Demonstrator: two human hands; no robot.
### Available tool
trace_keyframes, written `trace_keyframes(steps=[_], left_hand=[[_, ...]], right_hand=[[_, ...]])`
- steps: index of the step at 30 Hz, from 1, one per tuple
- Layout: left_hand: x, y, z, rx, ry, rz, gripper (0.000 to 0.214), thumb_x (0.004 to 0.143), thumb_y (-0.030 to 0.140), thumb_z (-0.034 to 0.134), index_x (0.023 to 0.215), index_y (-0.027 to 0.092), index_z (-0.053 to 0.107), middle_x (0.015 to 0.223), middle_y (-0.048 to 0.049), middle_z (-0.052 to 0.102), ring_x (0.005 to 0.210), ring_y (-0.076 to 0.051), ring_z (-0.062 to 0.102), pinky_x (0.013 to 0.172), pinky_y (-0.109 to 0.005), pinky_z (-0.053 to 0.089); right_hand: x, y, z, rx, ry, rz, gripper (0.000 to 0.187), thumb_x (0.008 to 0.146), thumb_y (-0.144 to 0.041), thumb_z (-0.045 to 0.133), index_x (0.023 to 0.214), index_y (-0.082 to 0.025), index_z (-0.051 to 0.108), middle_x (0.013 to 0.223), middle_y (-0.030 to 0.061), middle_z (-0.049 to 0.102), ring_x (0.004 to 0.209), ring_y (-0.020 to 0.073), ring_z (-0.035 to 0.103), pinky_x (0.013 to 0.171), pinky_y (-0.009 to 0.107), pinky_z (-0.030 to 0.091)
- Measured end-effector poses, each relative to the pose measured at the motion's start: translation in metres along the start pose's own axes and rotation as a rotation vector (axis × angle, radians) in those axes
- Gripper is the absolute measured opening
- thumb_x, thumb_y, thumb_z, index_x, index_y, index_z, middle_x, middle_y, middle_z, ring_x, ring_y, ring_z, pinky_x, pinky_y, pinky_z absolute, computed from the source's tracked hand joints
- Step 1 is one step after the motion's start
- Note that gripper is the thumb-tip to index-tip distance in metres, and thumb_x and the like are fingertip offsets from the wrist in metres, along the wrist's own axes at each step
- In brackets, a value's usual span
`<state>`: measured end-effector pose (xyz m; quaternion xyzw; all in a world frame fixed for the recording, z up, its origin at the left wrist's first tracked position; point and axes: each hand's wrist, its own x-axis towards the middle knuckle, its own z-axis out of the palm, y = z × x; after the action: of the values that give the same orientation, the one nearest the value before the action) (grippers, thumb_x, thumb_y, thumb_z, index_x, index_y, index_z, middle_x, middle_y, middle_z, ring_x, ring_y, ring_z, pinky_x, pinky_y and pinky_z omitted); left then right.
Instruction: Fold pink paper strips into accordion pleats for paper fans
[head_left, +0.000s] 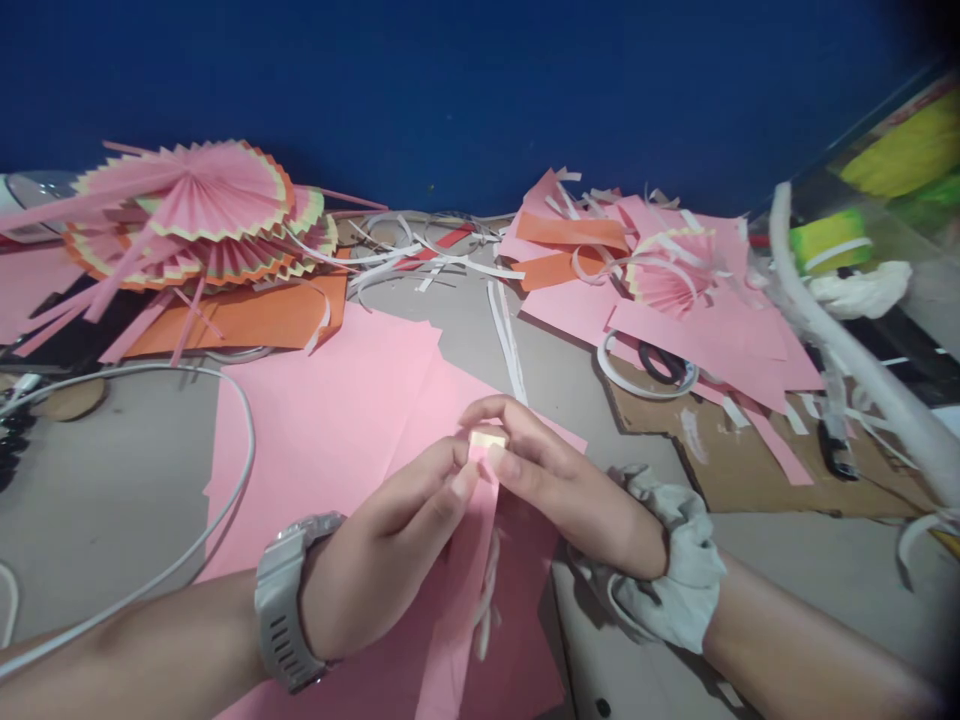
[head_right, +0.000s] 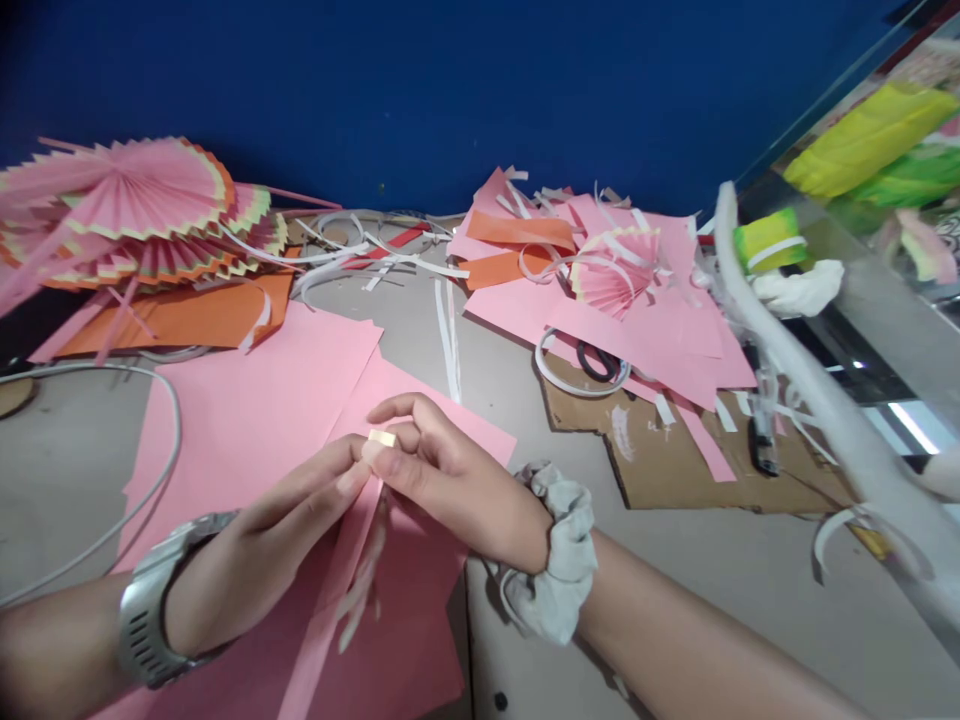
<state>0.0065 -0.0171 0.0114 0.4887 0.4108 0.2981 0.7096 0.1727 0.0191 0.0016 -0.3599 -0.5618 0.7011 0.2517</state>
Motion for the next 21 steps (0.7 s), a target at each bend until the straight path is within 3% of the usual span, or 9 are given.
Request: trace_keyframes(steps=[4,10,16,21], left_hand=[[0.0004,-0.0028,0.0042,-0.226,-0.104,-0.075,0.023,0.094,0.033,0.026,0.087,0.02,0.043,0.051,0.0061,0.047,0.034,-0.008,0.044,0.044,-0.028,0.051],[0.0019,-0.0028,0.0086,-0.239,-0.09,-0.122,0.017,0.093,0.025,0.027,0.09,0.02,0.043,0.053,0.0088,0.044,0.031,-0.004,0.038,0.049,-0.032,0.055],[0.0007,-0.0046,0.0059,-0.326,-0.101,-0.146,0.021,0.093,0.033,0.026,0.094,0.02,0.043,0.053,0.008,0.043,0.033,-0.004,0.038,0.047,-0.03,0.053],[0.0004,-0.0029,0.005,-0.151,-0.154,-0.049,0.02,0.092,0.036,0.035,0.087,0.018,0.042,0.055,0.0047,0.048,0.044,-0.008,0.048,0.052,-0.025,0.05]], right_hand=[[0.0,-0.0008,0.0009,0.02,-0.049,-0.015,0.031,0.086,-0.045,0.045,0.107,-0.023,0.05,0.089,0.0022,0.054,0.083,0.0133,0.05,0.071,0.024,0.041],[0.0007,0.0009,0.0049,0.121,-0.031,-0.003,0.019,0.087,-0.04,0.046,0.093,-0.022,0.049,0.072,-0.0022,0.055,0.069,0.0098,0.053,0.064,0.022,0.042],[0.0014,0.0017,0.0065,0.1,-0.013,-0.011,0.012,0.09,-0.032,0.044,0.093,-0.022,0.048,0.073,-0.0033,0.057,0.069,0.0078,0.054,0.066,0.019,0.043],[0.0017,0.003,0.0072,0.038,0.009,-0.021,0.015,0.089,-0.034,0.043,0.094,-0.021,0.05,0.077,-0.0014,0.057,0.073,0.0099,0.055,0.066,0.021,0.043]])
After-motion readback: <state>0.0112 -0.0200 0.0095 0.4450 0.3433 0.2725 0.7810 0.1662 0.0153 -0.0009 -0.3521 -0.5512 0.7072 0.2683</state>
